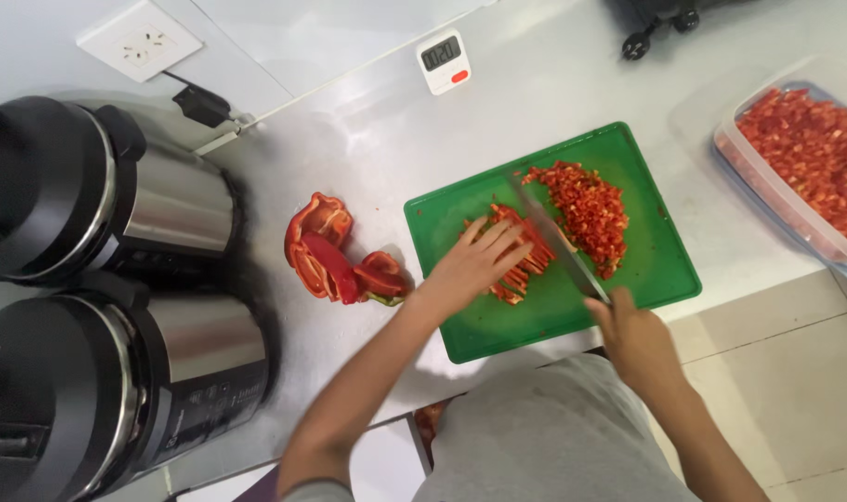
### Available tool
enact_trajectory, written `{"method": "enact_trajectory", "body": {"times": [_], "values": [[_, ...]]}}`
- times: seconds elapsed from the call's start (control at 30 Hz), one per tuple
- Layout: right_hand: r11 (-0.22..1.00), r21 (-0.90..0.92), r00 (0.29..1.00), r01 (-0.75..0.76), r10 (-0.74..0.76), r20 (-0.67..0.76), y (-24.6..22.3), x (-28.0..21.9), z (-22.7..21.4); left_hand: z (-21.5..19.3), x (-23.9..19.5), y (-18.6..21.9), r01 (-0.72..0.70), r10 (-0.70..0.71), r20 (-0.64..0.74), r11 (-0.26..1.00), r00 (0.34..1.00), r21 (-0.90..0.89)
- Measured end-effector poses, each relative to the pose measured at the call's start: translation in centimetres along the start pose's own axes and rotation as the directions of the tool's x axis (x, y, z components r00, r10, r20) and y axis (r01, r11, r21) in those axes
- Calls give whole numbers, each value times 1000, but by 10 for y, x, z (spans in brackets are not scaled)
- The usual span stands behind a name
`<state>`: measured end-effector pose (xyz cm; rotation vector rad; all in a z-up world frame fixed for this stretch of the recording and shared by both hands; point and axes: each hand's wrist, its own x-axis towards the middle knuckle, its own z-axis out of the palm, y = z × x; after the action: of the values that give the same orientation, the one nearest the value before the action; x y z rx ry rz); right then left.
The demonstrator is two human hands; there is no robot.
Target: The person dices red bell peppers on a green cutting board using a chef's knife. They hold the peppers with their left hand and chop with their right, accumulating a pile of diced pieces on the board.
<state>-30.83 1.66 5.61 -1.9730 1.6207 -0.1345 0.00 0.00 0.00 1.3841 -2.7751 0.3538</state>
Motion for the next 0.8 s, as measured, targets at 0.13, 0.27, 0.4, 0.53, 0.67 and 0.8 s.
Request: {"method": "enact_trajectory", "body": {"times": [0.13, 0.27, 0.4, 0.53, 0.67, 0.8], "values": [[989, 27, 988, -142, 144, -48, 25, -24, -18, -43, 59, -23, -221, 225, 227, 974, 948, -42], [957, 103, 957, -271, 279, -80, 38, -43, -25, -53, 87, -29, -335, 357, 345, 934, 868, -124], [933, 212, 946, -291, 314, -83, 40, -53, -15, -44, 95, -34, -354, 393, 301, 919, 869, -175], [950, 166, 959, -266, 279, -59, 37, -48, -3, -32, 92, -39, -331, 427, 328, 891, 842, -311], [937, 267, 964, -226, 255, -78, 28, -38, -5, -22, 72, -36, -278, 392, 255, 878, 884, -389], [859, 468, 953, -209, 287, -101, 15, -27, -18, -9, 53, -22, -74, 138, 145, 923, 980, -378]]}}
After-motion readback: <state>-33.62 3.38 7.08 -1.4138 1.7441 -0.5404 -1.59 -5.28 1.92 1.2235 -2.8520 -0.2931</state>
